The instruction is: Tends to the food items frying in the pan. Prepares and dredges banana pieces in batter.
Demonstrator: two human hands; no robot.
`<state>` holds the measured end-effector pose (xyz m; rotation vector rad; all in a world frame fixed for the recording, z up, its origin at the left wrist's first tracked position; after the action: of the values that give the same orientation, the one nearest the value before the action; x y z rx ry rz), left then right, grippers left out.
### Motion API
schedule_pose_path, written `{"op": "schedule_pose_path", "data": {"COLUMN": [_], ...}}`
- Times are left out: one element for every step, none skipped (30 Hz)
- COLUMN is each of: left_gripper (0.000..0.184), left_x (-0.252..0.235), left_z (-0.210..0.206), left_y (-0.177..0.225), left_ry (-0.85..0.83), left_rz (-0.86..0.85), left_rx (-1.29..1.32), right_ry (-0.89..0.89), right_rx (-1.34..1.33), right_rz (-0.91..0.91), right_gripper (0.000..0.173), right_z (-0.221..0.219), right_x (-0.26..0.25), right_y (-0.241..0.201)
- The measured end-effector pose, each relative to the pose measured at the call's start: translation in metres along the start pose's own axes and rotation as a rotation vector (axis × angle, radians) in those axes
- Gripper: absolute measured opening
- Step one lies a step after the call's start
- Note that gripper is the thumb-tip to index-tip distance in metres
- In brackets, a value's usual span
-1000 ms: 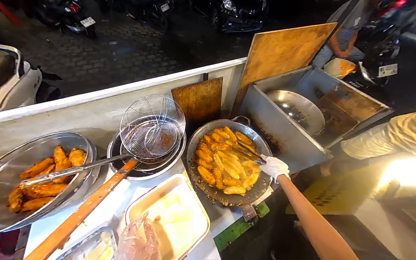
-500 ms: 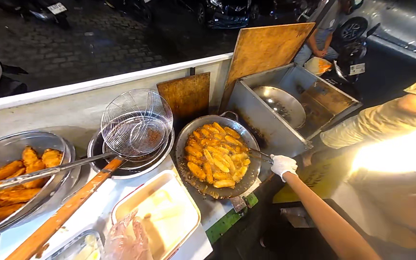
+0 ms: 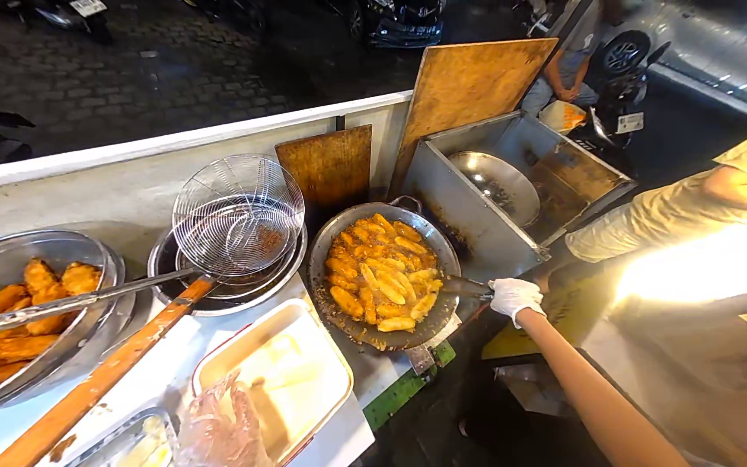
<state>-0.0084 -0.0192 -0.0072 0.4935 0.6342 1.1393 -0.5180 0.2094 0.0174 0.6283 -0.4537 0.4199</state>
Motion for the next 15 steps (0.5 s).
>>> {"op": "schedule_pose_path", "data": {"left_gripper": [0.035, 0.035, 0.035, 0.035, 0.034, 0.033, 0.033, 0.034, 0.034, 0.034, 0.033, 0.033, 0.032, 0.032, 0.033], "left_x": [0.000, 0.001, 0.001, 0.001, 0.001, 0.001, 0.001, 0.000, 0.000, 0.000, 0.001, 0.001, 0.001, 0.001, 0.000], "left_z": [-0.001, -0.002, -0.002, -0.001, 0.001, 0.001, 0.001, 0.001, -0.001, -0.004, -0.010, -0.014, -0.014, -0.012, -0.007], "left_y": [-0.001, -0.002, -0.001, 0.001, 0.006, 0.008, 0.008, 0.006, 0.002, -0.005, -0.015, -0.021, -0.019, -0.015, -0.009], "left_ry": [0.005, 0.008, 0.012, 0.017, 0.005, 0.001, 0.002, 0.001, 0.019, 0.046, 0.089, 0.122, 0.134, 0.120, 0.095], "left_rz": [-0.012, -0.016, -0.017, -0.011, 0.006, 0.014, 0.019, 0.033, 0.037, 0.046, 0.035, 0.022, 0.013, 0.011, 0.013], "left_rx": [-0.003, -0.002, -0.005, -0.015, -0.016, -0.020, -0.018, -0.027, -0.038, -0.062, -0.066, -0.055, -0.033, -0.024, -0.012], "right_ry": [-0.006, 0.001, 0.021, 0.045, 0.068, 0.085, 0.097, 0.104, 0.108, 0.102, 0.087, 0.060, 0.027, 0.003, -0.021], "right_rx": [0.011, 0.009, -0.010, -0.032, -0.061, -0.091, -0.118, -0.138, -0.147, -0.146, -0.129, -0.109, -0.088, -0.058, -0.039], "right_rz": [0.005, 0.015, 0.026, 0.029, 0.024, 0.012, 0.000, -0.009, -0.014, -0.019, -0.019, -0.010, 0.008, 0.032, 0.054], "right_gripper": [0.037, 0.039, 0.043, 0.049, 0.056, 0.060, 0.063, 0.063, 0.062, 0.060, 0.057, 0.054, 0.052, 0.049, 0.047], "right_z": [-0.005, -0.011, -0.020, -0.030, -0.038, -0.044, -0.047, -0.046, -0.044, -0.041, -0.037, -0.032, -0.028, -0.026, -0.026], "right_x": [-0.003, -0.008, -0.015, -0.021, -0.025, -0.026, -0.024, -0.020, -0.012, -0.002, 0.009, 0.021, 0.032, 0.040, 0.046], "right_y": [-0.003, -0.009, -0.015, -0.022, -0.028, -0.031, -0.033, -0.033, -0.030, -0.025, -0.019, -0.014, -0.010, -0.008, -0.009]}}
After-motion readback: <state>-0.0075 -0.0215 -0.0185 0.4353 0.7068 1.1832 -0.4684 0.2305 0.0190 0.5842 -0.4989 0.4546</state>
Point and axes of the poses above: each hand's wrist, its own x-axis away from the middle knuckle, its own z-axis out of the back of the hand, y = z × x, the point moved 3 cm from there along -x, towards the middle knuckle, and after that the axes turned 8 degrees about x, right-handed, at the moved point
